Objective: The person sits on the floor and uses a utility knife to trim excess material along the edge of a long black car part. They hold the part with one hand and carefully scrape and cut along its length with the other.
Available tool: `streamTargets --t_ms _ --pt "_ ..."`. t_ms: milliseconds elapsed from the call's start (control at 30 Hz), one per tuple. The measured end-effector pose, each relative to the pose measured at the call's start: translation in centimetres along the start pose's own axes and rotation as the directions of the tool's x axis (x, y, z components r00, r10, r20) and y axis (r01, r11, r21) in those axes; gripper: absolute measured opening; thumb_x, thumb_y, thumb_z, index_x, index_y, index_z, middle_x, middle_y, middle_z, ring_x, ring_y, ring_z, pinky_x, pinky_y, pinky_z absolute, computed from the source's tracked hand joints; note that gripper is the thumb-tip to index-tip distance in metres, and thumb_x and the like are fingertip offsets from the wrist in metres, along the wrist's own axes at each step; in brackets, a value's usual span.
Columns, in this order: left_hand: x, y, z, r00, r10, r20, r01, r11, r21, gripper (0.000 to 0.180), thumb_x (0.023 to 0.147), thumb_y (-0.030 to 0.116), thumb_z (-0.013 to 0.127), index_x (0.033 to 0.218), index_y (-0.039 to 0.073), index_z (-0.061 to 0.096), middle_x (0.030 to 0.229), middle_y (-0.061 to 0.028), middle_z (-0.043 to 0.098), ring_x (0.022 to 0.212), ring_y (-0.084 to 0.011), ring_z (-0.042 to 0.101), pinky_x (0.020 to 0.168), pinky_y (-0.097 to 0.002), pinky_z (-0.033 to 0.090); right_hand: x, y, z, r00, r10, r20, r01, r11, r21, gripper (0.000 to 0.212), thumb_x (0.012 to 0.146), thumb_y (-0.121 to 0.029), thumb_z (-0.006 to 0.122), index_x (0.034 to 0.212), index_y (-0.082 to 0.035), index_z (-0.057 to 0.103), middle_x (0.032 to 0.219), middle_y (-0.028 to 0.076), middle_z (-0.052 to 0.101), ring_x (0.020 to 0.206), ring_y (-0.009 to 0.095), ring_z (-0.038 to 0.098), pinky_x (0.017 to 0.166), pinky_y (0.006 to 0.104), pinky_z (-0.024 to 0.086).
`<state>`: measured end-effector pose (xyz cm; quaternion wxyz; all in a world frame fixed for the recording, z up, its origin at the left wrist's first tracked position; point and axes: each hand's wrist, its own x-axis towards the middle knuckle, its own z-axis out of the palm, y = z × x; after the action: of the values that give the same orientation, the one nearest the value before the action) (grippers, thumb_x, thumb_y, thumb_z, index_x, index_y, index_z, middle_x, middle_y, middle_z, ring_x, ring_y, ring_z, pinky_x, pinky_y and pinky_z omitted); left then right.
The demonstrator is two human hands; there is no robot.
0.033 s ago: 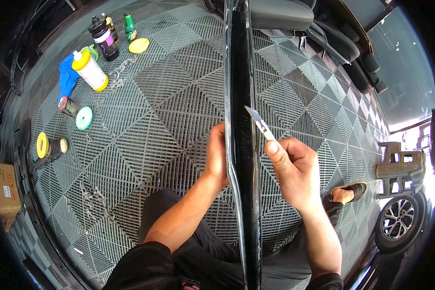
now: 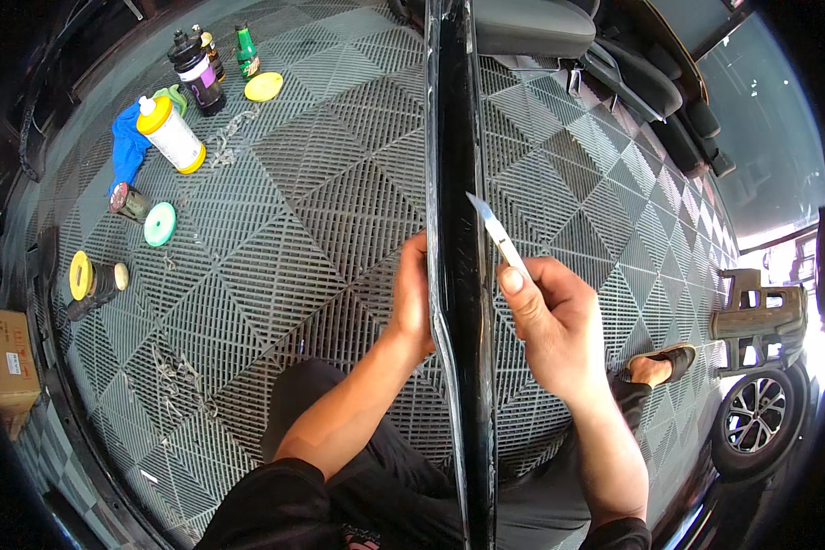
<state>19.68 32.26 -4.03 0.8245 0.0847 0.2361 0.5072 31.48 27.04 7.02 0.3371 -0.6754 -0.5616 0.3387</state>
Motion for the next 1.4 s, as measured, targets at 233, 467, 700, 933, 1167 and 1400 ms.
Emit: streamTargets --t_ms 233,467,700,933,1167,1400 --pt "0.0 0.8 0.2 0.993 0.019 0.119 -0.018 1.000 -0.013 0.049 0.103 0.047 0.034 0.105 0.007 0.062 0.084 -0.0035 0.066 0.069 -0.0111 0.065 0.059 -0.0253 0.057 0.8 -0.7 1.5 0.949 -0.304 -0.085 0.301 0.952 -0.052 0.024 0.092 -0.004 0.061 0.115 0.002 0.064 0.077 0.011 0.066 0.062 0.016 0.064 0.058 0.0272 0.049" --pt "-0.4 1.0 0.7 0.991 0.039 0.128 -0.040 0.999 0.007 0.048 0.105 0.044 0.031 0.107 0.006 0.062 0.087 -0.0036 0.066 0.072 -0.0109 0.066 0.062 -0.0253 0.058 1.1 -1.1 2.3 0.908 -0.387 -0.161 0.359 0.917 -0.175 0.023 0.089 -0.001 0.063 0.112 0.001 0.065 0.080 0.015 0.068 0.063 0.022 0.066 0.058 0.0303 0.052" --pt "0.0 0.6 -0.3 0.983 0.032 0.180 -0.031 0.999 -0.011 0.053 0.103 0.047 0.030 0.113 0.005 0.060 0.097 -0.0100 0.067 0.087 -0.0204 0.068 0.076 -0.0352 0.061 1.5 -1.3 2.6 0.894 -0.418 -0.159 0.384 0.900 -0.206 0.022 0.088 -0.001 0.064 0.110 0.000 0.067 0.079 0.016 0.068 0.064 0.026 0.068 0.057 0.0321 0.053" --pt "0.0 0.8 -0.4 0.977 0.060 0.203 -0.065 0.998 0.018 0.050 0.104 0.045 0.031 0.115 0.005 0.060 0.098 -0.0096 0.066 0.086 -0.0199 0.068 0.076 -0.0347 0.061 1.8 -1.1 2.9 0.863 -0.473 -0.177 0.429 0.872 -0.234 0.024 0.087 -0.001 0.065 0.111 -0.001 0.067 0.076 0.015 0.067 0.062 0.025 0.066 0.056 0.0322 0.052" --pt "-0.1 0.7 0.0 0.978 0.097 0.187 -0.107 0.993 0.043 0.044 0.103 0.041 0.037 0.113 0.004 0.059 0.094 -0.0079 0.065 0.083 -0.0177 0.067 0.071 -0.0318 0.060 2.0 -0.9 2.7 0.837 -0.526 -0.150 0.465 0.829 -0.309 0.025 0.085 -0.002 0.067 0.110 -0.002 0.069 0.074 0.013 0.066 0.059 0.025 0.066 0.054 0.0329 0.052" --pt "-0.4 0.9 0.2 0.933 0.084 0.349 -0.078 0.996 -0.033 0.055 0.106 0.047 0.026 0.114 0.004 0.059 0.095 -0.0075 0.066 0.083 -0.0150 0.069 0.069 -0.0255 0.062 1.3 -2.5 2.3 0.891 -0.447 -0.072 0.399 0.850 -0.345 0.020 0.088 0.003 0.065 0.108 0.005 0.068 0.089 0.019 0.073 0.077 0.022 0.073 0.068 0.0277 0.056"
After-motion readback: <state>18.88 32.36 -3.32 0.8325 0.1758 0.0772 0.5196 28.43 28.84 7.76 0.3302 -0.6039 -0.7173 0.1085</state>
